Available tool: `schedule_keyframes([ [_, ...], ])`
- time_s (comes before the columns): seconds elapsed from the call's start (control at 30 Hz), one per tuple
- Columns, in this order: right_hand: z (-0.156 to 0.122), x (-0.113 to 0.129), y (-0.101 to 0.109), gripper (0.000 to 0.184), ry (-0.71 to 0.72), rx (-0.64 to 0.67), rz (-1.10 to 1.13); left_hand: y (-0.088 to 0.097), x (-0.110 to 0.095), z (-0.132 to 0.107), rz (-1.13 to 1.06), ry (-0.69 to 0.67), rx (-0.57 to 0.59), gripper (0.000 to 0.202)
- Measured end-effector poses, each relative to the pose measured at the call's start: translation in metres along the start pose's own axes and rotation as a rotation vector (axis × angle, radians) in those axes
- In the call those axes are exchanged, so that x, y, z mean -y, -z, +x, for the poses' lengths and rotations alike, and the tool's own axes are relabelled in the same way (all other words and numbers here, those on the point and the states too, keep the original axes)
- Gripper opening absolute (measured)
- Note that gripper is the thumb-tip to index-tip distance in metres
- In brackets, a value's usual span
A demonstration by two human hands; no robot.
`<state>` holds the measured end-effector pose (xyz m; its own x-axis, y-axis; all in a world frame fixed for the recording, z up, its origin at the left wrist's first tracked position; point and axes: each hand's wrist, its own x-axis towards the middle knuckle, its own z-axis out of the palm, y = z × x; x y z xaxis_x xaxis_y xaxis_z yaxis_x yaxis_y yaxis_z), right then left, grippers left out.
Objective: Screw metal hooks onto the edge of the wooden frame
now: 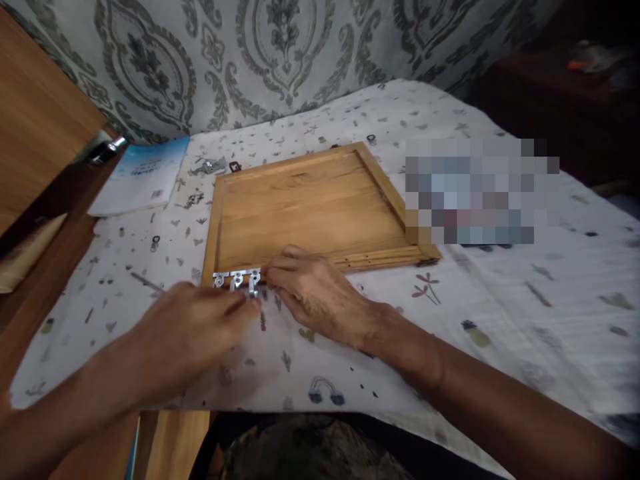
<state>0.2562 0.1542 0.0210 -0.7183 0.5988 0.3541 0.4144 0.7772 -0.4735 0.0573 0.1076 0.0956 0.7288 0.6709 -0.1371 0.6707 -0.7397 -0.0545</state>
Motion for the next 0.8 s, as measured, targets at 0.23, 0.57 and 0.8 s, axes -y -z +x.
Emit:
schedule_keyframes([
  [0.23, -0.001, -0.002, -0.003, 0.023, 0.034, -0.053, 0.032, -0.024, -0.043, 0.004, 0.327, 0.100, 0.346, 0.065],
  [0.57, -0.001, -0.003, -0.003, 0.023, 0.053, -0.059, 0.007, -0.021, -0.037, 0.011, 0.186, 0.149, 0.279, 0.036],
  [0.8, -0.002, -0.004, -0.004, 0.024, 0.041, -0.055, 0.012, -0.034, -0.024, -0.009, -0.023, 0.032, -0.031, 0.024],
])
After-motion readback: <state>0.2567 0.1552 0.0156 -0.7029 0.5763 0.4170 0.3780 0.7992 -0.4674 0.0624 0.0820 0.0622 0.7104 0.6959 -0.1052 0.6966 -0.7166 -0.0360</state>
